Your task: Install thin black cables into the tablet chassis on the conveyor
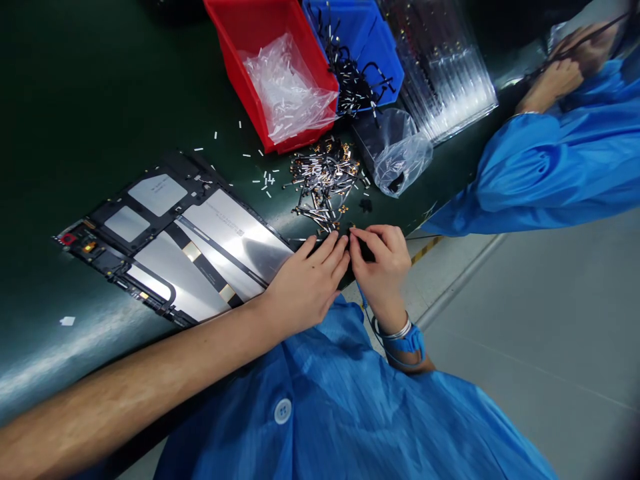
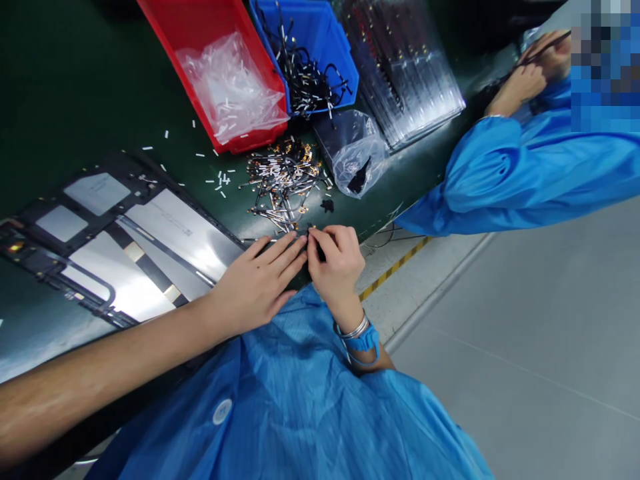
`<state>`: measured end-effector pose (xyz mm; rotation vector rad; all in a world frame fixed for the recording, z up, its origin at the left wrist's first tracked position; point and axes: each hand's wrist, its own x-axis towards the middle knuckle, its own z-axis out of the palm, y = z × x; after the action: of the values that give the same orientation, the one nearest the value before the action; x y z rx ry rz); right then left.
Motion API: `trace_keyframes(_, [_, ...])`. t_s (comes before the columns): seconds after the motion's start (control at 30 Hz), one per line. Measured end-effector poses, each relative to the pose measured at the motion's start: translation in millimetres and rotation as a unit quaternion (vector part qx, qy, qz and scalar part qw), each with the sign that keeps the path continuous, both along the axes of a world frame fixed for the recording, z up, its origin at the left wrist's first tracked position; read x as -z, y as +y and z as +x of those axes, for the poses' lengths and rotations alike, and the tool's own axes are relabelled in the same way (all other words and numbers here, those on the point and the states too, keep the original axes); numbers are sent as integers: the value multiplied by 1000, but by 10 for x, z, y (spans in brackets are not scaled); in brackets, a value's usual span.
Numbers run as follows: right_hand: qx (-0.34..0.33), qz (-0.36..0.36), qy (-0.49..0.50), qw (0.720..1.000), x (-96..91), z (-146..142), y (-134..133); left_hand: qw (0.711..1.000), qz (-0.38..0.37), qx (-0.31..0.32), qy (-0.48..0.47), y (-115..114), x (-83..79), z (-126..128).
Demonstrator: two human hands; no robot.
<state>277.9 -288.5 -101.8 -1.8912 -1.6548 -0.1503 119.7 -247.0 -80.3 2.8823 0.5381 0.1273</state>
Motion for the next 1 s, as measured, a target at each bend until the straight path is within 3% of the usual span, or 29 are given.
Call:
trace_keyframes(0.23, [-36, -80, -79, 993, -136, -24, -123, 1000, -6, 1, 2, 11, 0, 2])
trace_keyframes(0.33, [-36, -59, -28, 997, -150, 68, -56, 1000, -2, 2, 1, 12, -1, 0])
trace_keyframes(0.43, [25, -13, 21, 999, -103, 223, 90, 1000, 8, 3, -11, 7, -4, -10])
trace_keyframes(0.53, [76, 2, 24, 997, -19, 339, 231, 999, 24, -3, -36, -1, -9, -19])
trace_keyframes(0.77, [84, 13, 3, 996, 40, 383, 226, 998, 29, -51, -38, -11, 5, -19])
trace_keyframes(0.9, [77, -22, 78, 994, -13, 455, 186, 998, 36, -39, -44, -8, 14, -12])
trace_keyframes(1.0, [108, -66, 132, 983, -56, 540, 201, 998, 36, -36, -44, -6, 15, -9])
